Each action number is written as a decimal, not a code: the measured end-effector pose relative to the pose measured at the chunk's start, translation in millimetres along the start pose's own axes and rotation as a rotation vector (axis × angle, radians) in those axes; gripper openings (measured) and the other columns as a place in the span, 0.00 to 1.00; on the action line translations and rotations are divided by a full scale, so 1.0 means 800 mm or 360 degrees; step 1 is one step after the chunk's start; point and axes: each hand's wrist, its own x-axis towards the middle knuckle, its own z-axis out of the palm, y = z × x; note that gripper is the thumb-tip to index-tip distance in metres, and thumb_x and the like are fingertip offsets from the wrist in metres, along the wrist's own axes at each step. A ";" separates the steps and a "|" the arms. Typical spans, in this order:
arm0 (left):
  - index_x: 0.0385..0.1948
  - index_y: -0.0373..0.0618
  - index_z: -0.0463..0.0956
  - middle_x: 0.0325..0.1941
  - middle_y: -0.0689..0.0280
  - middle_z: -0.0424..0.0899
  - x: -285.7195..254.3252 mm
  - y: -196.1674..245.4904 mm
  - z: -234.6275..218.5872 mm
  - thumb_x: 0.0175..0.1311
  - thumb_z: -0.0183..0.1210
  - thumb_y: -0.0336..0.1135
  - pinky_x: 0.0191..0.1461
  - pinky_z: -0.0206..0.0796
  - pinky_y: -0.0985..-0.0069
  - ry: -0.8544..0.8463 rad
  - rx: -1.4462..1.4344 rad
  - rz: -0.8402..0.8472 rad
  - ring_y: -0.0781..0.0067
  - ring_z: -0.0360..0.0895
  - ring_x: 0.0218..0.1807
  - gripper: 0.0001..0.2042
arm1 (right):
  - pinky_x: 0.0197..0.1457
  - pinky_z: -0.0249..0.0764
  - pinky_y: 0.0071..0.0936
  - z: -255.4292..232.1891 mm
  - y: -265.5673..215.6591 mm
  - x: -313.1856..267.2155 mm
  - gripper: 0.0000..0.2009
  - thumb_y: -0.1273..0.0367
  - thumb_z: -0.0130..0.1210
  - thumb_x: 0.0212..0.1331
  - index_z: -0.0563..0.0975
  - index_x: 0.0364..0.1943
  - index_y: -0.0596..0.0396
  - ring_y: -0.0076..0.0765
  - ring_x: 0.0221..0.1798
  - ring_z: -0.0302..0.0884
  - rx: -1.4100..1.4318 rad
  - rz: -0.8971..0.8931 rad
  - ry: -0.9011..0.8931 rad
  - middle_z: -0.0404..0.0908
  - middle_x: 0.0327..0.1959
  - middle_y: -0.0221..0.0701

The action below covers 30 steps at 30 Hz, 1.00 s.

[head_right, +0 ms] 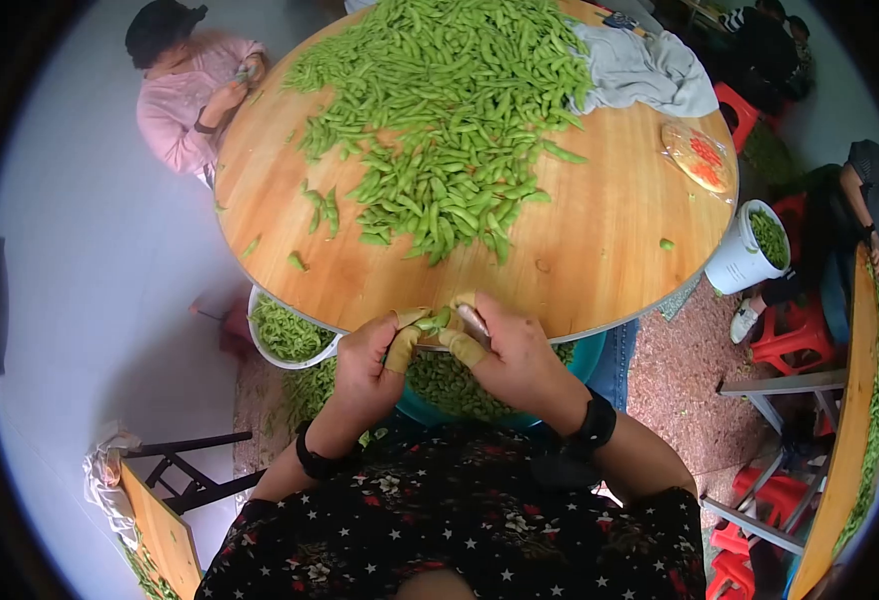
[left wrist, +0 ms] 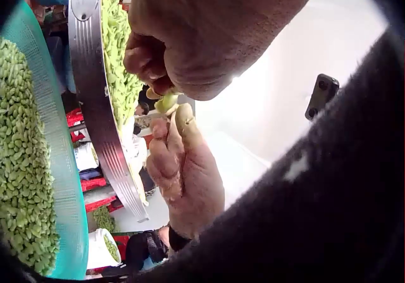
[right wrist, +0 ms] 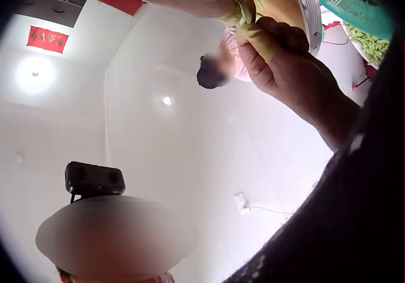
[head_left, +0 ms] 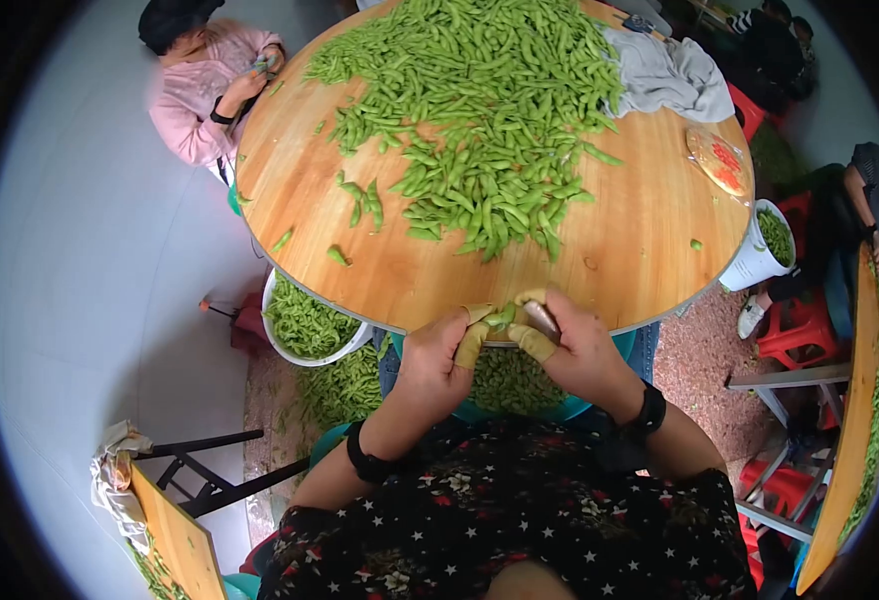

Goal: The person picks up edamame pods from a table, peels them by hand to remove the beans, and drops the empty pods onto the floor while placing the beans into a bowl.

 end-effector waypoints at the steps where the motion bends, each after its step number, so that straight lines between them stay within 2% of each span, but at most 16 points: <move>1: 0.42 0.39 0.78 0.28 0.55 0.79 0.000 -0.001 0.003 0.63 0.55 0.25 0.32 0.69 0.72 0.0038 0.0072 0.0102 0.56 0.78 0.27 0.08 | 0.29 0.70 0.28 0.002 -0.007 0.002 0.11 0.67 0.58 0.60 0.72 0.43 0.57 0.30 0.24 0.75 -0.0016 -0.0088 0.0142 0.76 0.25 0.34; 3: 0.42 0.39 0.78 0.28 0.55 0.79 -0.001 0.003 0.007 0.63 0.55 0.25 0.32 0.69 0.72 0.0062 0.0132 0.0202 0.56 0.78 0.27 0.08 | 0.31 0.70 0.30 -0.001 -0.006 0.004 0.12 0.66 0.60 0.59 0.73 0.41 0.57 0.32 0.26 0.76 -0.0034 -0.0158 0.0294 0.76 0.26 0.35; 5: 0.42 0.38 0.78 0.27 0.58 0.79 -0.002 0.013 0.004 0.64 0.54 0.26 0.31 0.68 0.74 -0.0065 -0.0139 -0.0017 0.62 0.77 0.25 0.08 | 0.32 0.71 0.29 -0.006 0.008 0.009 0.12 0.66 0.61 0.58 0.73 0.41 0.56 0.31 0.27 0.76 -0.0172 -0.0356 0.0115 0.77 0.28 0.34; 6: 0.42 0.38 0.78 0.27 0.58 0.79 -0.002 0.012 0.001 0.64 0.54 0.26 0.31 0.68 0.74 -0.0075 -0.0146 -0.0020 0.62 0.77 0.25 0.08 | 0.32 0.71 0.29 -0.010 0.004 0.008 0.12 0.66 0.61 0.58 0.73 0.41 0.56 0.31 0.27 0.76 -0.0172 -0.0344 0.0120 0.77 0.28 0.34; 8: 0.42 0.38 0.78 0.25 0.62 0.77 -0.004 0.009 -0.008 0.66 0.53 0.26 0.30 0.66 0.77 -0.0291 -0.0374 -0.0206 0.72 0.74 0.24 0.08 | 0.32 0.71 0.30 -0.015 -0.008 0.005 0.12 0.66 0.62 0.56 0.73 0.40 0.55 0.32 0.28 0.75 0.0250 0.0202 -0.0158 0.77 0.28 0.36; 9: 0.43 0.38 0.78 0.23 0.65 0.76 -0.006 0.005 -0.006 0.67 0.52 0.25 0.30 0.65 0.79 -0.0300 -0.0431 -0.0195 0.77 0.71 0.24 0.08 | 0.32 0.71 0.30 -0.012 -0.005 0.005 0.12 0.66 0.62 0.56 0.73 0.40 0.55 0.32 0.28 0.75 0.0255 0.0209 -0.0153 0.77 0.28 0.36; 11: 0.44 0.37 0.77 0.24 0.68 0.75 -0.006 0.006 -0.002 0.68 0.51 0.27 0.30 0.63 0.82 -0.0315 -0.0431 -0.0174 0.81 0.69 0.25 0.09 | 0.31 0.70 0.31 -0.003 0.004 0.005 0.10 0.70 0.59 0.54 0.73 0.39 0.56 0.33 0.27 0.75 0.0117 -0.0016 0.0004 0.75 0.27 0.38; 12: 0.45 0.36 0.76 0.25 0.71 0.73 -0.006 0.006 0.000 0.69 0.49 0.28 0.30 0.62 0.84 -0.0321 -0.0430 -0.0150 0.84 0.67 0.26 0.09 | 0.31 0.70 0.31 -0.001 0.007 0.006 0.10 0.70 0.59 0.54 0.73 0.39 0.56 0.33 0.27 0.75 0.0117 -0.0013 0.0008 0.75 0.27 0.38; 16: 0.46 0.36 0.77 0.25 0.71 0.74 -0.006 0.007 0.004 0.69 0.50 0.27 0.29 0.62 0.84 -0.0331 -0.0380 -0.0164 0.84 0.67 0.26 0.09 | 0.30 0.68 0.32 0.000 0.000 0.009 0.08 0.76 0.53 0.51 0.71 0.37 0.57 0.36 0.25 0.72 0.0096 0.0005 0.0045 0.72 0.25 0.40; 18: 0.45 0.37 0.78 0.24 0.65 0.78 -0.003 0.007 0.003 0.66 0.54 0.26 0.31 0.68 0.80 -0.0279 -0.0357 -0.0239 0.78 0.75 0.26 0.09 | 0.30 0.68 0.32 -0.004 -0.003 0.014 0.08 0.77 0.51 0.50 0.70 0.36 0.57 0.37 0.25 0.71 -0.0007 0.0009 0.0054 0.72 0.25 0.40; 22: 0.43 0.37 0.78 0.26 0.61 0.80 0.006 0.004 -0.013 0.65 0.55 0.27 0.32 0.70 0.78 -0.0114 -0.0129 -0.0190 0.73 0.79 0.28 0.08 | 0.30 0.67 0.32 -0.006 -0.002 0.019 0.07 0.77 0.52 0.51 0.70 0.35 0.57 0.37 0.25 0.70 0.0012 -0.0065 0.0134 0.71 0.25 0.41; 24: 0.43 0.37 0.78 0.27 0.65 0.79 0.013 0.004 -0.020 0.68 0.54 0.30 0.32 0.68 0.80 0.0117 0.0252 0.0074 0.78 0.76 0.27 0.09 | 0.31 0.67 0.31 -0.005 -0.006 0.020 0.07 0.76 0.54 0.53 0.70 0.35 0.58 0.35 0.26 0.71 0.0067 -0.0124 0.0269 0.71 0.25 0.40; 25: 0.40 0.39 0.78 0.27 0.61 0.79 0.017 0.005 -0.021 0.67 0.55 0.32 0.32 0.69 0.76 0.0160 0.0399 0.0145 0.71 0.77 0.27 0.07 | 0.31 0.67 0.31 0.000 -0.009 0.022 0.07 0.76 0.54 0.53 0.70 0.35 0.58 0.35 0.26 0.71 0.0070 -0.0118 0.0265 0.71 0.25 0.40; 28: 0.36 0.39 0.77 0.26 0.59 0.78 0.020 0.015 -0.021 0.66 0.57 0.33 0.31 0.68 0.73 0.0110 0.0565 0.0242 0.66 0.77 0.26 0.07 | 0.28 0.67 0.28 0.019 -0.013 0.027 0.06 0.74 0.57 0.58 0.70 0.35 0.58 0.28 0.24 0.71 0.0295 -0.0208 0.0230 0.75 0.26 0.35; 29: 0.36 0.39 0.77 0.26 0.59 0.78 0.023 0.017 -0.023 0.66 0.57 0.33 0.31 0.68 0.73 0.0109 0.0565 0.0242 0.66 0.77 0.26 0.07 | 0.24 0.64 0.21 0.024 -0.006 0.031 0.06 0.73 0.56 0.60 0.71 0.37 0.56 0.21 0.21 0.69 0.0509 -0.0254 0.0228 0.74 0.25 0.30; 30: 0.36 0.39 0.76 0.26 0.58 0.78 0.025 0.018 -0.027 0.63 0.57 0.30 0.31 0.68 0.71 0.0042 0.0540 0.0269 0.59 0.77 0.27 0.05 | 0.19 0.61 0.14 0.025 -0.008 0.035 0.05 0.72 0.56 0.63 0.73 0.39 0.53 0.14 0.18 0.66 0.0723 -0.0300 0.0222 0.74 0.25 0.25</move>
